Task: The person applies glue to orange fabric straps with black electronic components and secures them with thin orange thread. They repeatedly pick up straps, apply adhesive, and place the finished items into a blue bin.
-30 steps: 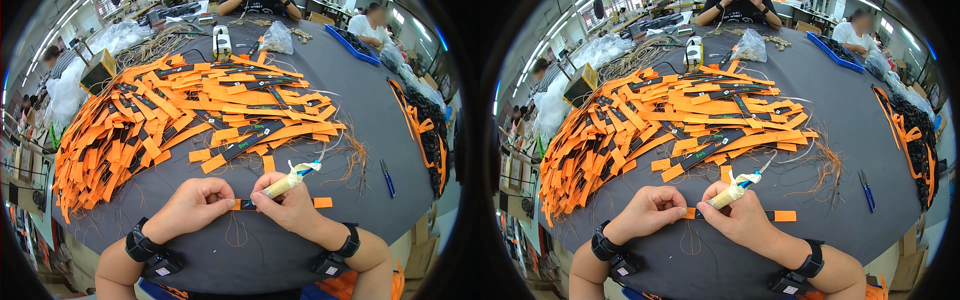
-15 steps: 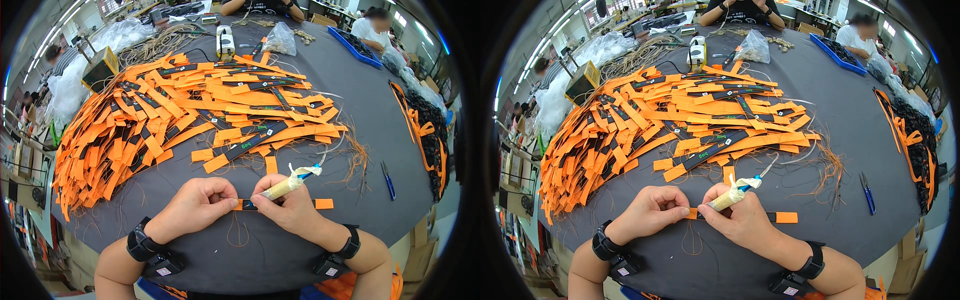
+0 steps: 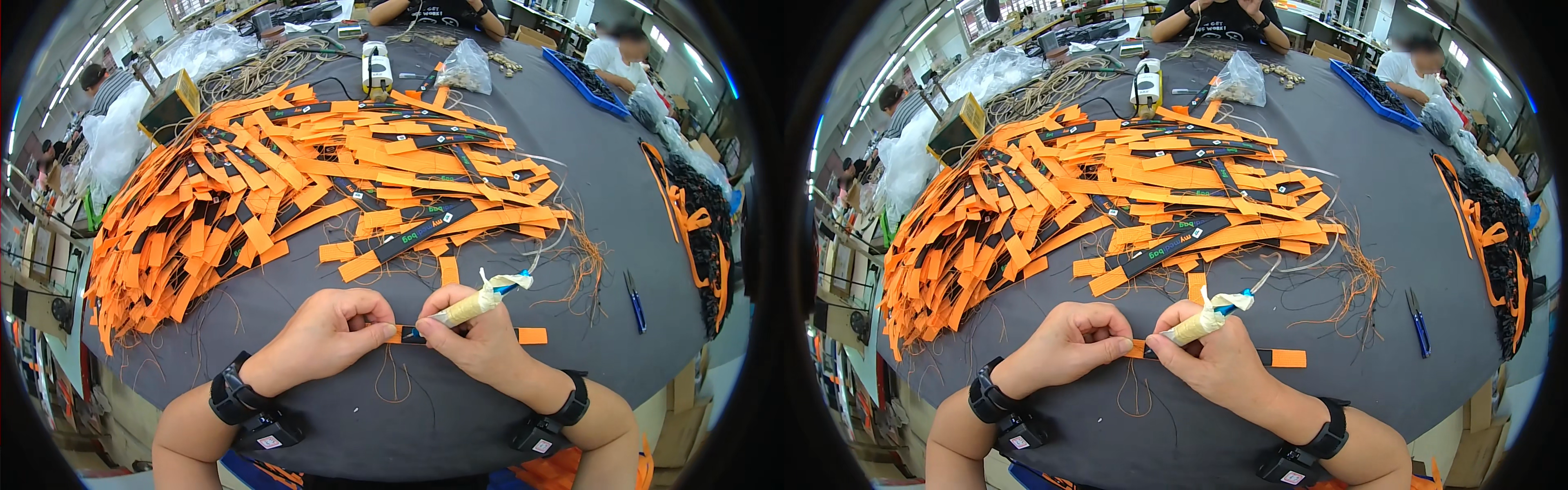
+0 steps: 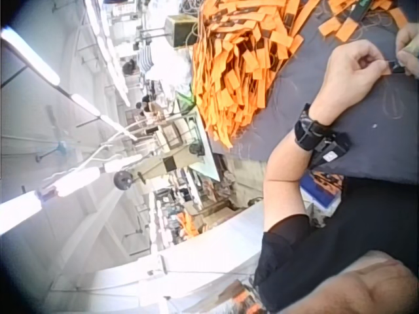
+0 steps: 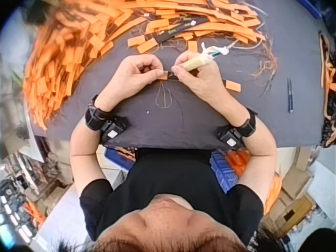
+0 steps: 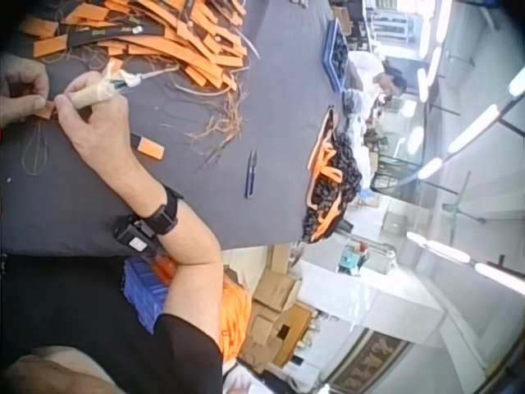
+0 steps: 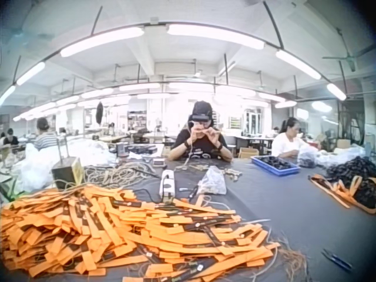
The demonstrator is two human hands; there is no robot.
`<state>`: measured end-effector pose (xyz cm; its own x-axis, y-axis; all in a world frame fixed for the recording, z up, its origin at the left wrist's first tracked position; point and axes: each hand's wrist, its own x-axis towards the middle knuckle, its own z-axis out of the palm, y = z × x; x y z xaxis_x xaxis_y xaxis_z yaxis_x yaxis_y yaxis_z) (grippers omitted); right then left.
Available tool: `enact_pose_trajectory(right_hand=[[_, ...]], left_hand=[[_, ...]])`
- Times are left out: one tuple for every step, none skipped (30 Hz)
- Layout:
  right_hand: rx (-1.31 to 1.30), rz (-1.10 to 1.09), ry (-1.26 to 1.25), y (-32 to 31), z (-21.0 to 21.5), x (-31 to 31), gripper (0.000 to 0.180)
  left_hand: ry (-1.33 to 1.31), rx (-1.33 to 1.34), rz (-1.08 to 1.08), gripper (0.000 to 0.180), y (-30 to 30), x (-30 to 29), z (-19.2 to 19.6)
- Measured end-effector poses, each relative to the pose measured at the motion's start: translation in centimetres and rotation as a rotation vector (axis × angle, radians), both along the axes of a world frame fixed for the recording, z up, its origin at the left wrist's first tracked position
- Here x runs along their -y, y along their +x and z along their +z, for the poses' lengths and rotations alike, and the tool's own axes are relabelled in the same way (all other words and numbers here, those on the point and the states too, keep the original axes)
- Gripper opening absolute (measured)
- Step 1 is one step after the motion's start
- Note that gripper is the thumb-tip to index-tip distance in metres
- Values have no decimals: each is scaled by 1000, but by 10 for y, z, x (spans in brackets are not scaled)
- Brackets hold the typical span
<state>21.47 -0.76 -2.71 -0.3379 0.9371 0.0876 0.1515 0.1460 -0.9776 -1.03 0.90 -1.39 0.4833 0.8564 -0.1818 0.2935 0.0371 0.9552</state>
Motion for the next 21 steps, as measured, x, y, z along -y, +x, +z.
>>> enact_pose_trajectory(right_hand=[[1,0,0,0,0,0,13],[3,0,-1,0,0,0,13],[-3,3,7,0,0,0,13],[-8,5,14,0,0,0,13],[-14,7,21,0,0,0,13],[-11,8,23,0,0,0,13],[-7,8,25,0,0,-1,13],[-4,8,26,0,0,-1,13],[-6,7,23,0,0,0,13],[-8,6,20,0,1,0,13],[-9,4,16,0,1,0,13],[-9,5,17,0,1,0,13],[-9,6,17,0,0,0,13],[-9,7,18,1,0,0,13],[-5,7,14,1,0,0,13],[0,7,10,0,0,0,13],[5,8,6,0,0,0,13],[1,7,5,0,0,0,13],[-2,7,5,0,0,-1,13],[-6,8,4,-1,0,-1,13],[-32,-5,-28,-1,0,0,13]], left_hand=[[-13,0,2,9,0,0,1],[-26,-1,5,9,0,0,1],[-18,8,2,9,0,0,0],[-11,17,-2,9,-1,0,-2],[-3,26,-5,9,-2,-1,-3],[-15,27,-4,9,-2,-1,-3],[-26,29,-3,9,-2,-1,-2],[-38,31,-2,9,-2,-1,-2],[-36,33,-1,9,-2,-1,-2],[-34,36,0,10,-1,-1,-2],[-32,38,1,10,-1,-1,-2],[-28,34,-2,10,-1,-1,-2],[-23,30,-4,10,-1,-1,-2],[-18,26,-7,10,-1,-2,-1],[-12,25,-8,10,-1,-1,-2],[-5,23,-9,10,-2,-1,-2],[2,22,-9,10,-2,-1,-2],[-16,38,-5,10,-2,-1,-3],[-34,54,1,9,-3,-1,-4],[-51,70,7,9,-4,-1,-4],[-61,103,28,9,-5,-3,-3]])
